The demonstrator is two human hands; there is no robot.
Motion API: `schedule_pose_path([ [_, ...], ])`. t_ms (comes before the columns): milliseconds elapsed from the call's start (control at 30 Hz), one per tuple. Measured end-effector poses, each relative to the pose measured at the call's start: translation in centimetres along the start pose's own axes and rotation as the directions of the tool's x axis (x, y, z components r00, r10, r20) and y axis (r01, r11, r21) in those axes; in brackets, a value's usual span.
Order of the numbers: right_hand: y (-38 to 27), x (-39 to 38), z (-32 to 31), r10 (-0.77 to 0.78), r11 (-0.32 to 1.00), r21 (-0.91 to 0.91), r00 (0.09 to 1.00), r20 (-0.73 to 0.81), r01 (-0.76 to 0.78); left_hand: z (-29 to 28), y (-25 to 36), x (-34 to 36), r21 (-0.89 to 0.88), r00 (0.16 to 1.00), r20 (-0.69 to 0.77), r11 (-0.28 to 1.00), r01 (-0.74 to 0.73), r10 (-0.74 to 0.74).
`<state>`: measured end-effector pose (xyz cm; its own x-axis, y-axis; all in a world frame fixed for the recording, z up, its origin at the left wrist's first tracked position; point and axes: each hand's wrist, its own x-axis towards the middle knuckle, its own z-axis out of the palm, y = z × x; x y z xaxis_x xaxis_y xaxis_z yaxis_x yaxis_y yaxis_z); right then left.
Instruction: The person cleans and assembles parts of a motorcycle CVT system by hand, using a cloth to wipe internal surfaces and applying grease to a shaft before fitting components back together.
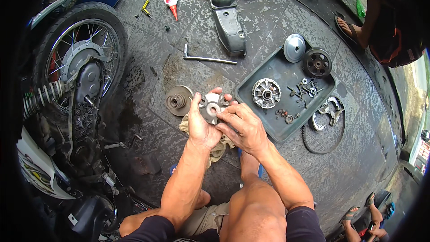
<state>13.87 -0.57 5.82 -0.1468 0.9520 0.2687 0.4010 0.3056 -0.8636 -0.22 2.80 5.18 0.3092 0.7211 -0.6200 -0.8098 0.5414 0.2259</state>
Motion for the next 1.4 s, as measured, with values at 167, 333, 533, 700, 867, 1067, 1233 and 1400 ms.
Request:
schedule_pose_path([
  [167, -0.1, -0.1, -0.3, -0.03, 0.998, -0.059, 0.999, -0.009, 0.03, 0.3, -0.4, -0.5, 0.07, 0.987, 0.123, 0.992, -0.109, 0.1],
  [333, 0.4, -0.4, 0.1, -0.141, 0.984, -0.127, 0.985, -0.098, 0.128, 1.1, -0.8, -0.8, 0.108, 0.984, 0.074, 0.979, -0.171, 0.164],
  [533, 0.6, -0.5, -0.8, 0.787, 0.514, 0.632, 0.612, -0.078, -0.58, 0.0, -1.2, -1.9, 0.558, 0.983, 0.056, 0.811, -0.175, 0.174],
  [700, 1.5, -2.2, -1.2, 0.828, 0.419, 0.649, 0.561, 0.015, -0.635, -0.6, -1.6, -1.1, 0.546, 0.99, 0.094, 0.826, -0.137, 0.102],
  [867, 0.8, -3.6, -1.3, 0.811, 0.548, 0.511, 0.569, -0.133, -0.662, -1.0, -2.6, -0.7, 0.446, 0.994, 0.092, 0.889, -0.099, 0.065],
  [1067, 0.8, -6.4, -0.4, 0.334, 0.898, -0.239, 0.926, -0.173, -0.369, -4.3, -5.5, -0.7, 0.628, 0.997, 0.072, 0.777, -0.048, 0.002],
  [1233, 0.9, -8.4, -0.4, 0.452, 0.827, -0.268, 0.868, -0.204, -0.494, -6.5, -9.5, -0.6, 0.632, 0.995, 0.073, 0.768, -0.102, 0.073],
  [1400, 2.2, -8.2, -1.9, 0.388, 0.838, -0.321, 0.895, -0.218, -0.442, -6.0, -10.2, 0.5, 0.658, 0.996, 0.094, 0.75, -0.068, 0.008],
])
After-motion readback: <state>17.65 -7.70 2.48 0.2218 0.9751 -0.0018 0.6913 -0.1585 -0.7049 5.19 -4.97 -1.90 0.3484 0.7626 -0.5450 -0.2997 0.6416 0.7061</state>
